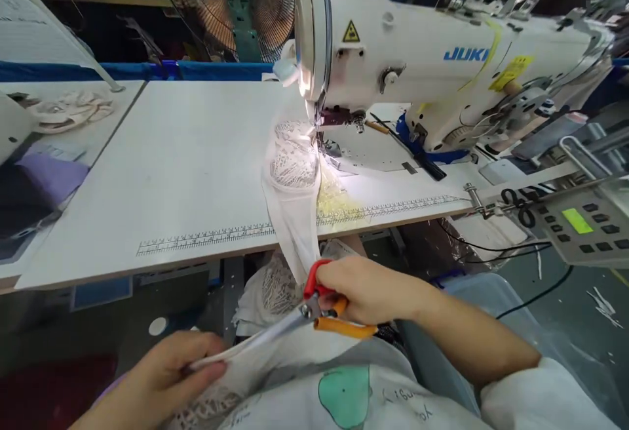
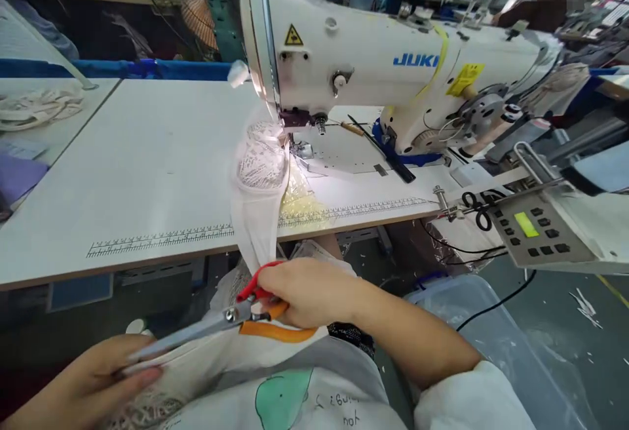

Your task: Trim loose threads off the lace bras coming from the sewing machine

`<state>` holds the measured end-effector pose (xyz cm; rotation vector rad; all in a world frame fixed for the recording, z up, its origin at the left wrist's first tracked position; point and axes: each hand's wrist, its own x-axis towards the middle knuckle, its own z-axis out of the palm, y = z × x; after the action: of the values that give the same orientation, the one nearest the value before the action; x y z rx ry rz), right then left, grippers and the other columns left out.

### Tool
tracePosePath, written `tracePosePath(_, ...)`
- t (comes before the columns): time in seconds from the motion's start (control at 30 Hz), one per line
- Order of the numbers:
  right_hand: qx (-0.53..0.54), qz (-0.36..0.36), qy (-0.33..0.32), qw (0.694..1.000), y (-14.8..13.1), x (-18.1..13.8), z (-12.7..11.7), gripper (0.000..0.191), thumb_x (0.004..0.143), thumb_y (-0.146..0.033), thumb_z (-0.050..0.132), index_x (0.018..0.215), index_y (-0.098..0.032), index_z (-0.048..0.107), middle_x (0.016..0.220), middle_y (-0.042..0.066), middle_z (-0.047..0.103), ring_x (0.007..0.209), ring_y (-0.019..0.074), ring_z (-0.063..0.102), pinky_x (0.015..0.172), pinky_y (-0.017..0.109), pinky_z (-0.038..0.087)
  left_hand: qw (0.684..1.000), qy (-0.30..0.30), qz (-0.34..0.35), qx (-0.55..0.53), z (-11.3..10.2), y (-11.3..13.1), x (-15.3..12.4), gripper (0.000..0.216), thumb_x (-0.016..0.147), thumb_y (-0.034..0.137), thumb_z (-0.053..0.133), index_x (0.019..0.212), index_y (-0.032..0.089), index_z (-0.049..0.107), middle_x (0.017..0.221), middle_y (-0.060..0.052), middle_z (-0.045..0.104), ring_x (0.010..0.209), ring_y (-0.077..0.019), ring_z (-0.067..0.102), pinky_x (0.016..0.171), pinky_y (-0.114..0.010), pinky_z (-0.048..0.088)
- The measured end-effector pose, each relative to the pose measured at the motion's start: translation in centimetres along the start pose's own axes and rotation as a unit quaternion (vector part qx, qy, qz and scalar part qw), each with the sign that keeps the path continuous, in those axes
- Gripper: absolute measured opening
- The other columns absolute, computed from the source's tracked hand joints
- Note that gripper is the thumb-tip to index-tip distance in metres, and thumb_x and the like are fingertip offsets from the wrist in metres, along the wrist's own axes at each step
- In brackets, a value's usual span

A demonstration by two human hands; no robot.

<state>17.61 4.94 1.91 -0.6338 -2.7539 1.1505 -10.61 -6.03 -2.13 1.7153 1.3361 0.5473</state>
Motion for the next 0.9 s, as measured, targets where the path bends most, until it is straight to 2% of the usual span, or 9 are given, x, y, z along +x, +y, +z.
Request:
tracePosePath(0.07, 0.003, 0.026, 0.007, 1.0, 0.8, 0.5, -0.2, 0.009, 0.073, -0.011, 0.057, 0.079, -0.015, 0.051, 0.08, 0.005, 0.064, 0.069, 0.0146, 0.057, 0.056, 0.021, 0.038, 0.996, -0.085, -0.018, -0.018, -0.8, -1.2, 1.2, 0.026, 0.079, 0.031, 0.051, 0.058, 0.02, 0.062, 0.051, 0.002, 0.055, 0.045, -0.0121, 0.05, 0.042, -0.017, 0.038)
tracePosePath(0.13, 0.0, 0.054, 0.014, 0.998, 1.4, 1.1, -0.3, 0.009, 0.074, -0.014, 0.057, 0.079, -0.015, 0.05, 0.081, 0.005, 0.063, 0.068, 0.0149, 0.056, 0.056, 0.022, 0.037, 0.994, -0.109, -0.026, 0.015, -1.1, -1.9, 2.4, 0.029, 0.081, 0.031, 0.049, 0.059, 0.019, 0.062, 0.058, 0.0, 0.056, 0.05, -0.0131, 0.052, 0.047, -0.018, 0.041)
tracePosePath(0.23, 0.009, 0.07, 0.004, 0.997, 1.6, 1.7, -0.5, 0.011, 0.075, -0.02, 0.058, 0.081, -0.016, 0.05, 0.08, 0.004, 0.061, 0.065, 0.0137, 0.051, 0.055, 0.022, 0.036, 0.993, -0.062, -0.001, 0.104, -0.6, -1.7, 3.8, 0.018, 0.079, 0.032, 0.052, 0.084, 0.021, 0.067, 0.081, -0.003, 0.065, 0.068, -0.0166, 0.06, 0.059, -0.019, 0.047)
tracePosePath(0.3, 0.018, 0.064, -0.008, 0.998, 1.3, 2.0, -0.7, 0.012, 0.077, -0.023, 0.057, 0.078, -0.016, 0.048, 0.076, 0.002, 0.059, 0.061, 0.0122, 0.048, 0.052, 0.021, 0.034, 0.991, -0.014, 0.054, 0.126, 0.5, -0.7, 4.5, 0.023, 0.08, 0.028, 0.053, 0.101, 0.023, 0.061, 0.092, -0.004, 0.067, 0.077, -0.0171, 0.063, 0.064, -0.02, 0.048)
tracePosePath(0.4, 0.035, 0.043, -0.012, 0.998, 0.7, 2.2, -1.3, 0.018, 0.077, -0.028, 0.057, 0.072, -0.018, 0.042, 0.069, -0.001, 0.054, 0.056, 0.0102, 0.042, 0.049, 0.02, 0.03, 0.978, 0.052, 0.165, 0.117, 2.6, 1.4, 5.4, 0.021, 0.079, 0.02, 0.053, 0.099, 0.022, 0.058, 0.086, -0.002, 0.067, 0.075, -0.0154, 0.063, 0.068, -0.021, 0.048)
tracePosePath(0.47, 0.047, 0.023, -0.01, 0.999, 0.5, 2.3, -1.7, 0.02, 0.077, -0.03, 0.055, 0.07, -0.019, 0.04, 0.068, -0.002, 0.052, 0.056, 0.0101, 0.041, 0.049, 0.02, 0.029, 0.975, 0.093, 0.18, 0.096, 3.7, 2.8, 5.9, 0.015, 0.078, 0.019, 0.055, 0.092, 0.021, 0.06, 0.076, -0.001, 0.066, 0.069, -0.0148, 0.061, 0.064, -0.021, 0.047)
tracePosePath(0.6, 0.044, 0.0, -0.031, 0.999, 0.4, 2.6, -2.6, 0.019, 0.078, -0.029, 0.053, 0.07, -0.019, 0.039, 0.069, -0.002, 0.049, 0.057, 0.0104, 0.039, 0.05, 0.021, 0.028, 0.993, 0.063, 0.095, -0.041, 4.2, 4.8, 6.7, 0.012, 0.08, 0.018, 0.05, 0.08, 0.02, 0.062, 0.057, 0.002, 0.058, 0.058, -0.0132, 0.057, 0.055, -0.02, 0.045)
tracePosePath(0.77, 0.029, 0.022, -0.038, 0.999, 0.9, 3.1, -3.4, 0.024, 0.076, -0.032, 0.054, 0.067, -0.019, 0.036, 0.064, -0.003, 0.046, 0.054, 0.0099, 0.036, 0.049, 0.022, 0.027, 0.984, 0.034, 0.0, -0.175, 3.1, 5.5, 6.5, 0.013, 0.08, 0.021, 0.053, 0.069, 0.019, 0.059, 0.077, -0.002, 0.064, 0.07, -0.0136, 0.057, 0.061, -0.019, 0.046)
tracePosePath(0.9, 0.04, 0.019, -0.017, 0.999, 1.5, 3.5, -3.4, 0.022, 0.074, -0.03, 0.056, 0.068, -0.019, 0.038, 0.064, -0.004, 0.046, 0.055, 0.0099, 0.037, 0.049, 0.022, 0.026, 0.975, 0.026, -0.036, -0.218, 2.9, 4.9, 6.2, 0.015, 0.08, 0.025, 0.056, 0.067, 0.018, 0.06, 0.078, -0.003, 0.062, 0.072, -0.0146, 0.056, 0.062, -0.02, 0.046)
